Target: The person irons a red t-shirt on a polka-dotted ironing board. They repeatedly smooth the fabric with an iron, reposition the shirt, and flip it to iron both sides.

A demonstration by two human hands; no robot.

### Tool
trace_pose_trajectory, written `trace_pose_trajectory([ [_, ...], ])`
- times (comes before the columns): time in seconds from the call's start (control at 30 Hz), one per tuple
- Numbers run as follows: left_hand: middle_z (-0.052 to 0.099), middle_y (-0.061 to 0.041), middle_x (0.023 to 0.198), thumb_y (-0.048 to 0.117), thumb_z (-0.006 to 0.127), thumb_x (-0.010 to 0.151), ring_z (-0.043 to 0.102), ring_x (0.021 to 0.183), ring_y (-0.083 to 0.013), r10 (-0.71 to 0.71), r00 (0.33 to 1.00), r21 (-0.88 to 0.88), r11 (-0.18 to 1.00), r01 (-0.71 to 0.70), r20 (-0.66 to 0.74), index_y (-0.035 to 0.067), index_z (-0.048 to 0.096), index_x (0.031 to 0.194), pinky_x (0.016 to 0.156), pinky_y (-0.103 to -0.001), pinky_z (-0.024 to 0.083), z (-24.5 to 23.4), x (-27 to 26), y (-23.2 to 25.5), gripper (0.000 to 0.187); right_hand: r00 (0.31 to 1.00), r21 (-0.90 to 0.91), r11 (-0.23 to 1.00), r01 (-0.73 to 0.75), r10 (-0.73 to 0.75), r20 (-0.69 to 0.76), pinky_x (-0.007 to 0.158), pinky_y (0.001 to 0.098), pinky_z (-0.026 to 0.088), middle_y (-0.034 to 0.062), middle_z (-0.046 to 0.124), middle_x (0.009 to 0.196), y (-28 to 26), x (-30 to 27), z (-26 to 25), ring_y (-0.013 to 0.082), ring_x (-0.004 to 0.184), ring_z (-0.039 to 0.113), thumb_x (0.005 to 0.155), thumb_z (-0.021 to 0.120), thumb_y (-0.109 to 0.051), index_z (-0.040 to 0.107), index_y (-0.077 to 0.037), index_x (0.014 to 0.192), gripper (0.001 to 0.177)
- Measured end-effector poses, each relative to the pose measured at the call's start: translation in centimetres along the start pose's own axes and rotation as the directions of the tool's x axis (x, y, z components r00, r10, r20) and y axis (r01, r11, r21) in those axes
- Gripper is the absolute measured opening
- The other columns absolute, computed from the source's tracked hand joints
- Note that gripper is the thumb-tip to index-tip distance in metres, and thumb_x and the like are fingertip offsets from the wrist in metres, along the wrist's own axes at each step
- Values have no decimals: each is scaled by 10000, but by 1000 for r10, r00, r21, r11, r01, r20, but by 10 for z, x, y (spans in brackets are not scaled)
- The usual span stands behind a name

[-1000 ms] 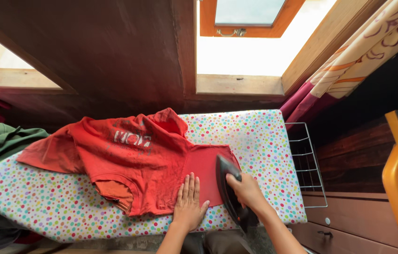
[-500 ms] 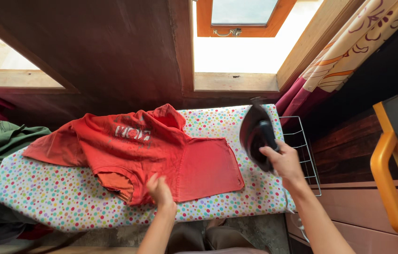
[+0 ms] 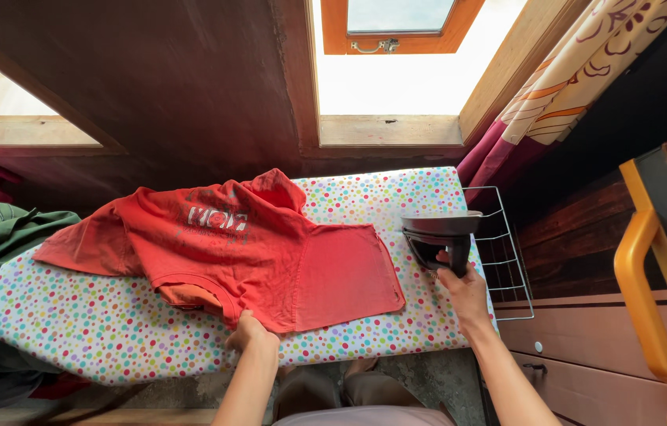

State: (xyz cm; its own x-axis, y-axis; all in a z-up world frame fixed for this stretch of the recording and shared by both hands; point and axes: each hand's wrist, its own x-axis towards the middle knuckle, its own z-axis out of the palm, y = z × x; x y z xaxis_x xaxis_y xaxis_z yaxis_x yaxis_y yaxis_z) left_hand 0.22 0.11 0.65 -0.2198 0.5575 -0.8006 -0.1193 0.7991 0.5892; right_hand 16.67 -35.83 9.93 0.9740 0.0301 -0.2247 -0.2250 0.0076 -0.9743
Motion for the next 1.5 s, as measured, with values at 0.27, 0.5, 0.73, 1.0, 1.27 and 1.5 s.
trace_pose_trajectory([
  [0.27, 647, -88, 1156, 139, 620, 940, 639, 918, -232, -69, 974, -172, 979, 108, 215, 78, 562, 1289, 833, -463, 566, 20, -39, 40, 359, 870, -105, 910, -401, 342, -355, 720, 411, 473, 88, 623, 1103, 3, -40, 52, 195, 916, 616, 677, 859, -95, 496, -150, 1201, 640],
  [0.5, 653, -84, 1173, 104, 564, 948, 639, 927, -232, -33, 920, -300, 940, 161, 390, 87, 583, 1306, 835, -474, 556, 19, -69, 88, 359, 832, -810, 245, 533, -323, 451, 918, 529, 415, 117, 678, 1089, -8, -65, 135, 322, 1082, 611, 575, 740, -48, 637, -83, 1227, 661],
  [0.73, 575, -28, 1271, 85, 523, 1013, 587, 1121, -171, 749, 476, -517, 662, -543, 460, 61, 482, 1317, 916, -375, 541, 1, -220, 220, 308, 569, -121, 776, 619, -338, 750, 865, 360, 549, 91, 758, 1040, -43, -62, 190, 256, 984, 713, 787, 697, 35, 736, -39, 982, 212],
  [1.0, 647, -89, 1130, 140, 565, 1128, 639, 1032, -159, 947, -239, -562, -79, -824, 217, 19, 557, 1258, 1002, -335, 515, 54, -293, 246, 178, 444, -60, 990, -131, 113, 889, 883, 339, 581, 31, 797, 1050, -108, -93, 178, 145, 978, 720, 864, 775, -49, 753, -12, 1144, 283],
  [1.27, 695, -206, 1277, 124, 617, 966, 672, 1180, -304, 338, -104, -251, 427, -868, 935, 43, 459, 1433, 988, -376, 517, 144, -152, 65, 500, 776, -328, 786, -524, 600, 196, 681, 338, 542, 64, 785, 908, 40, -50, 58, 186, 767, 741, 916, 708, -304, 743, -115, 1131, 289],
  [1.5, 483, -253, 1381, 127, 743, 793, 489, 1259, -375, 316, 227, 171, 195, -966, 921, -18, 364, 1426, 1087, -444, 398, 7, -47, -65, 751, 833, -305, 780, -546, 545, -97, 604, 385, 485, 81, 744, 875, 110, -64, -21, 188, 662, 670, 886, 726, -272, 666, -80, 1122, 311],
])
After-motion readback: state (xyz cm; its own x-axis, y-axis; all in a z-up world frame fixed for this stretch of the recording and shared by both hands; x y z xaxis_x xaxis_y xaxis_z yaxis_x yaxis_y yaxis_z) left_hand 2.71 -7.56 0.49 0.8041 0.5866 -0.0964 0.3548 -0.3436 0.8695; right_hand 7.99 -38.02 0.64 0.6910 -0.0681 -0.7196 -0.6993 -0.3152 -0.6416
